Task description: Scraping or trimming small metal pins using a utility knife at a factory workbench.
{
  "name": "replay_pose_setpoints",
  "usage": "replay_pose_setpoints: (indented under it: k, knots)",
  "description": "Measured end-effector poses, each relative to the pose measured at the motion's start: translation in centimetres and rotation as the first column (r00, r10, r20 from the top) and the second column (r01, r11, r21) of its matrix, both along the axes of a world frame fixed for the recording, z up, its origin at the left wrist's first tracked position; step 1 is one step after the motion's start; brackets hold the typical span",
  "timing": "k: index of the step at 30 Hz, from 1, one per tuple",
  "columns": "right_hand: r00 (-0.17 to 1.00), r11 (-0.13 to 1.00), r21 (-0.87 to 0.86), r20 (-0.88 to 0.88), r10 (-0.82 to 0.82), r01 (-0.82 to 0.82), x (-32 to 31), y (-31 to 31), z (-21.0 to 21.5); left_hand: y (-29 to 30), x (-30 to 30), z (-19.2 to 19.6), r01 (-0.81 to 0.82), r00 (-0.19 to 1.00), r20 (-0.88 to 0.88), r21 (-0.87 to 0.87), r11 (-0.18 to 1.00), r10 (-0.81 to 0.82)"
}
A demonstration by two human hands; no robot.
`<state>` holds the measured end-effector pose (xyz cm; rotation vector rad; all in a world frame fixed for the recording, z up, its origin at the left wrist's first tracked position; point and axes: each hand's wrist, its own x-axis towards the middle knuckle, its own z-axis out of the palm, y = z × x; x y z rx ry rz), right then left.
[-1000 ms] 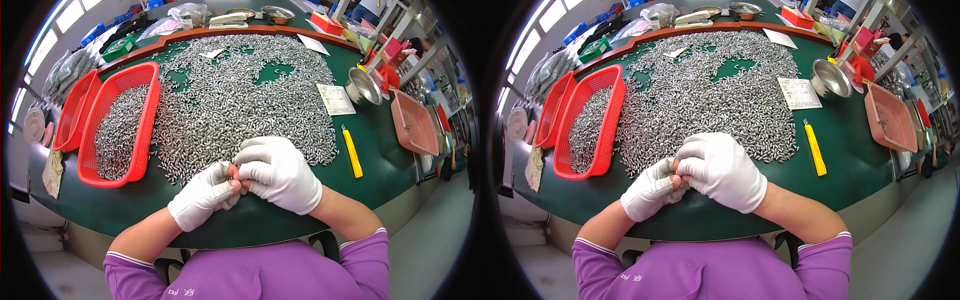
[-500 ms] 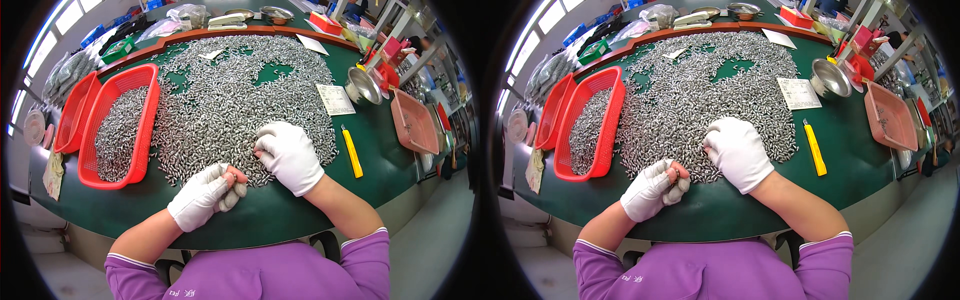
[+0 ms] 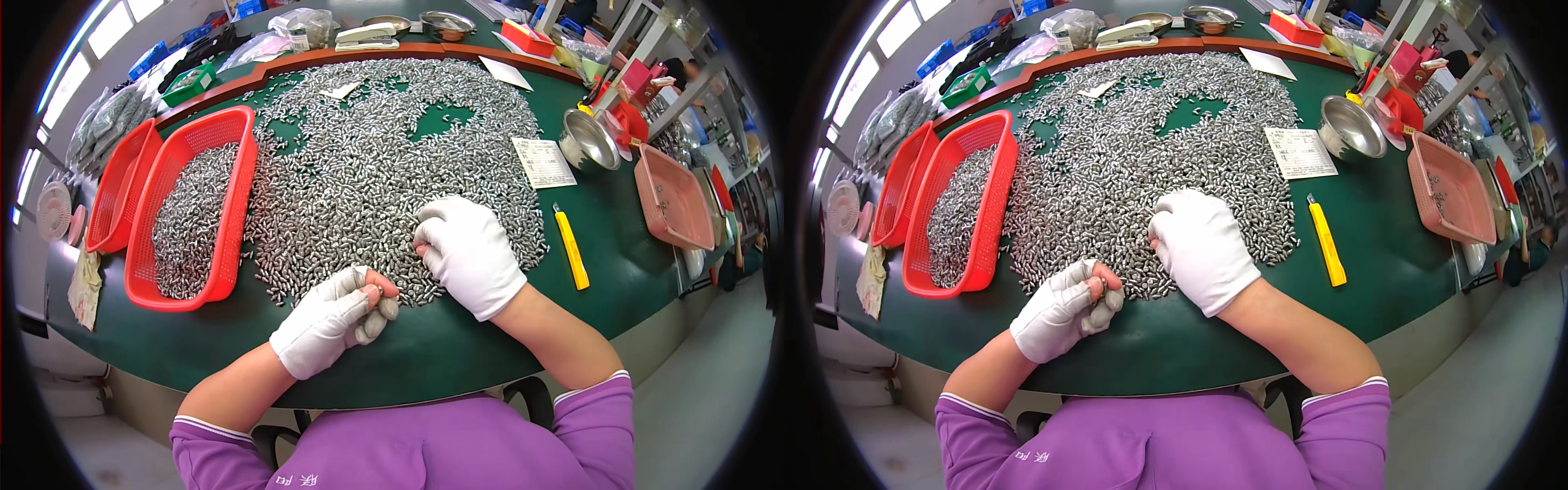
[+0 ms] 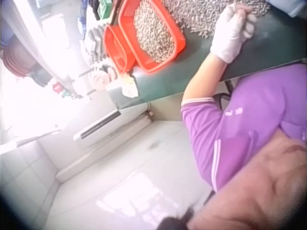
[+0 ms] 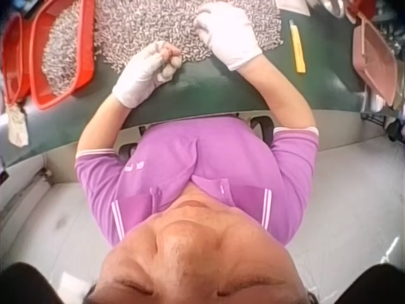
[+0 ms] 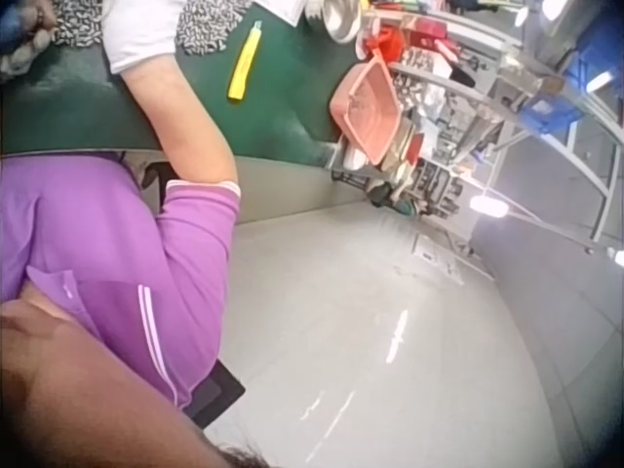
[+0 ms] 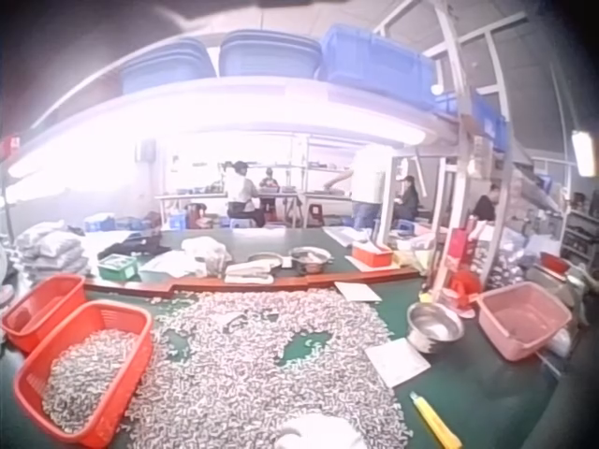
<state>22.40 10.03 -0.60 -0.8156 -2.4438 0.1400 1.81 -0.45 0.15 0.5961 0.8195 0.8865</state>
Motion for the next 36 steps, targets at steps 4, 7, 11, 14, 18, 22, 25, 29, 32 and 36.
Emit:
replay_pose_setpoints:
  k: [4, 7, 11, 14, 18, 22, 25, 29, 32, 36]
  knots:
    - [0.999, 0.997, -0.069, 0.019, -0.046, 0.047, 0.1, -0.3, 0.4, 0.0, -0.2, -0.1, 0.006, 1.0, 0.013, -0.03, 1.0, -0.005]
    - [0.97, 0.973, -0.201, -0.235, 0.064, -0.113, -0.1, -0.9, 1.4, 0.0, -0.4, -0.1, 0.02, 0.999, 0.05, -0.044, 0.999, -0.018]
    - [0.885, 0.914, -0.187, -0.378, 0.271, -0.36, -1.0, -1.6, 1.6, 0.0, -0.3, -0.2, 0.026, 0.994, 0.103, -0.035, 0.999, -0.022]
    - [0.87, 0.903, -0.168, -0.384, 0.309, -0.395, -1.5, -2.0, 1.6, 0.0, -0.1, 0.0, 0.017, 0.999, 0.029, -0.053, 0.998, -0.016]
    - [0.899, 0.947, -0.072, -0.342, 0.272, -0.314, -1.3, -1.7, 1.6, 0.1, -0.2, 0.1, -0.016, 1.0, 0.011, -0.064, 0.998, 0.016]
    - [0.997, 0.997, -0.059, -0.055, 0.046, -0.05, -0.2, -0.6, 1.2, 0.1, -0.4, -0.2, -0.012, 1.0, 0.026, -0.049, 0.999, 0.013]
    - [0.998, 0.998, -0.037, -0.026, 0.054, -0.055, 0.2, -0.1, 0.3, 0.1, -0.2, -0.1, -0.02, 1.0, 0.02, -0.04, 0.999, 0.021]
    - [0.998, 0.999, -0.007, -0.025, 0.05, -0.05, -0.3, -0.2, 0.3, 0.1, -0.2, -0.2, -0.029, 0.999, 0.021, -0.052, 0.998, 0.03]
    - [0.999, 0.999, 0.003, -0.001, 0.042, -0.042, -0.5, -0.1, 0.0, 0.1, -0.2, -0.1, -0.021, 1.0, 0.008, -0.064, 0.998, 0.022]
    - [0.996, 0.996, 0.028, 0.004, 0.084, -0.084, -0.2, 0.0, 0.3, 0.2, -0.3, -0.3, 0.001, 1.0, 0.028, -0.047, 0.999, 0.001]
